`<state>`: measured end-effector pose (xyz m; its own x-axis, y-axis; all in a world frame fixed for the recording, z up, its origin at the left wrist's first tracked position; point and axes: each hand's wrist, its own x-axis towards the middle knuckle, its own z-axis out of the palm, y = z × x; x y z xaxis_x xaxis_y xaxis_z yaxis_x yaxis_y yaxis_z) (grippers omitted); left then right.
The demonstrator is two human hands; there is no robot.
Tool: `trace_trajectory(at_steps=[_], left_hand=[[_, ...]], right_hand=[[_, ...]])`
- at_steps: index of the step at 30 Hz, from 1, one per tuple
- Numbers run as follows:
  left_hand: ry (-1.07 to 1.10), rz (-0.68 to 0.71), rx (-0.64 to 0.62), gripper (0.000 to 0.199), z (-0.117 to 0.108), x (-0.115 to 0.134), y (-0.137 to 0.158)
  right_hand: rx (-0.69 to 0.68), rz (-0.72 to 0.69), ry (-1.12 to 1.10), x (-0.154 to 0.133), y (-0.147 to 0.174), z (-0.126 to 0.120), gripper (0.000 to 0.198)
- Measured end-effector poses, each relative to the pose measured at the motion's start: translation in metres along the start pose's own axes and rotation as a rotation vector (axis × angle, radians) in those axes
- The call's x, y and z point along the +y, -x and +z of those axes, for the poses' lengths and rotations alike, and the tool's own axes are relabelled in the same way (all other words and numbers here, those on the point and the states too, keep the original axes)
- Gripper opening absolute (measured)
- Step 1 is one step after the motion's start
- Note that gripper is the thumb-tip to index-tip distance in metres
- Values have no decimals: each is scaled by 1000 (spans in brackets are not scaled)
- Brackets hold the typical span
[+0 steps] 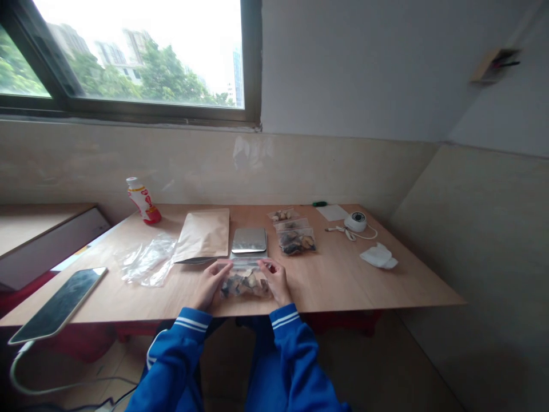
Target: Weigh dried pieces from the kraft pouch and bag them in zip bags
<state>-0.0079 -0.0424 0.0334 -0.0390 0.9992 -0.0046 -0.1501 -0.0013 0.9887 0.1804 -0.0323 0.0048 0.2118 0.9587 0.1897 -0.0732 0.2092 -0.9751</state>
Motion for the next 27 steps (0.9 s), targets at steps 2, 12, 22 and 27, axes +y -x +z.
trace_trajectory(at_steps=[2,12,22,27], left_hand=[[-12,21,4,36,1,4,2],[84,68,87,37,10,-4,-12],[40,55,-13,43,6,-13,-14],[16,50,-6,43,4,-14,-15]], right_hand=[[9,-18,-1,0,0,0,31],[39,18,-128,-6,-10,13,32],[-20,116,-133,-3,-3,16,39],[-2,86,-112,-4,-1,17,35]])
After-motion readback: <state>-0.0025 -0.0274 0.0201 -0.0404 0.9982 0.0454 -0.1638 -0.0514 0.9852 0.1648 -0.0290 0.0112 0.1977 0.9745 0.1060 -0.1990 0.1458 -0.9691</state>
